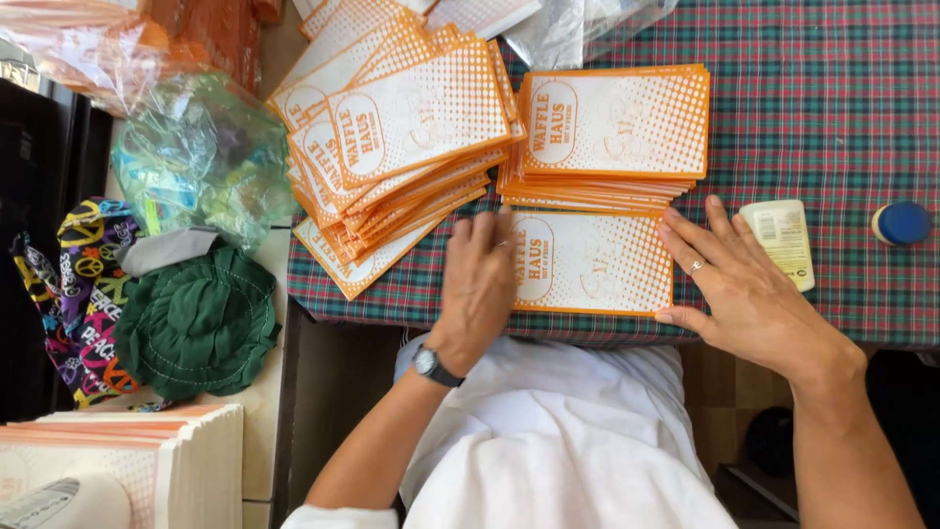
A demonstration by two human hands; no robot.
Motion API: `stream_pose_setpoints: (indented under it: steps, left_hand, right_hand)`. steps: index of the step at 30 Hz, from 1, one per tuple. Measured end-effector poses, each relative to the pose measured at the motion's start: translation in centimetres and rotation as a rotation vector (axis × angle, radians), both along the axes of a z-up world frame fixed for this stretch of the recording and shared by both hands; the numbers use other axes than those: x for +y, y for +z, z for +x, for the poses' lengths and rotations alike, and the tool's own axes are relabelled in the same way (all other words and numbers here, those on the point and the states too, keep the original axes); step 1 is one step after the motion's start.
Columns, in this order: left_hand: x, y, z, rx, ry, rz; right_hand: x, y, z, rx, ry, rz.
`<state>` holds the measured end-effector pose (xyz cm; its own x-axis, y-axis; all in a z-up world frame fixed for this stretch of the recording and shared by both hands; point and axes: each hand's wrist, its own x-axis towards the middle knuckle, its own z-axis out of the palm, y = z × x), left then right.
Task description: Applying glue to pre-printed paper templates and folding them to assemble paper bags.
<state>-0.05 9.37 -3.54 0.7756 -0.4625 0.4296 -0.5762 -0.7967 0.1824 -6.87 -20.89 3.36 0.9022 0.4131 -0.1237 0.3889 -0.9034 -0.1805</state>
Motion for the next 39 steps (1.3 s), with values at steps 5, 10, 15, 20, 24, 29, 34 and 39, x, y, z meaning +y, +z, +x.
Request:
stream_pose_setpoints:
  steps: [5,10,15,20,24,29,34,39]
  left_hand:
    - [0.1,2.9,-0.5,0.003,0.140,0.054]
    - [-2.9,4.7,-2.9,-0.001,-0.126,-0.262]
    - [-4.0,2.7,-6.1,0.010,-0.303,0.228]
    - [0.5,8.7,-2.4,0.047,-0.386,-0.035]
    - [5.5,13.9,3.1,-0.364,-0.068,-0.334]
    - [7.4,9.0,8.5,-0.128,0.052,-0.041]
    - [3.3,5.5,7.1,-0.125,0.039,-0.034]
    - [-1.0,3.0,0.9,0.270,-0.485,-0.270]
  right_hand:
    - [-0.3,0.5,0.2,-0.020,-0.034,0.163]
    - [1.1,2.8,2.2,-0.230,-0.098,0.365]
    - [3.1,2.6,6.7,-0.527,-0.060,0.372]
    - [2.9,-0.2,7.4,-0.397,-0.024,0.176]
    - [3.9,0.0,3.5,-0.610,0.044,0.154]
    - [5.2,-0.9,-2.4,-0.461,0.010,0.213]
    - [4.3,-1.0,-3.3,-0.299,-0.062,0.361]
    - [3.4,-0.9,-3.6,-0.264,-0.322,0.563]
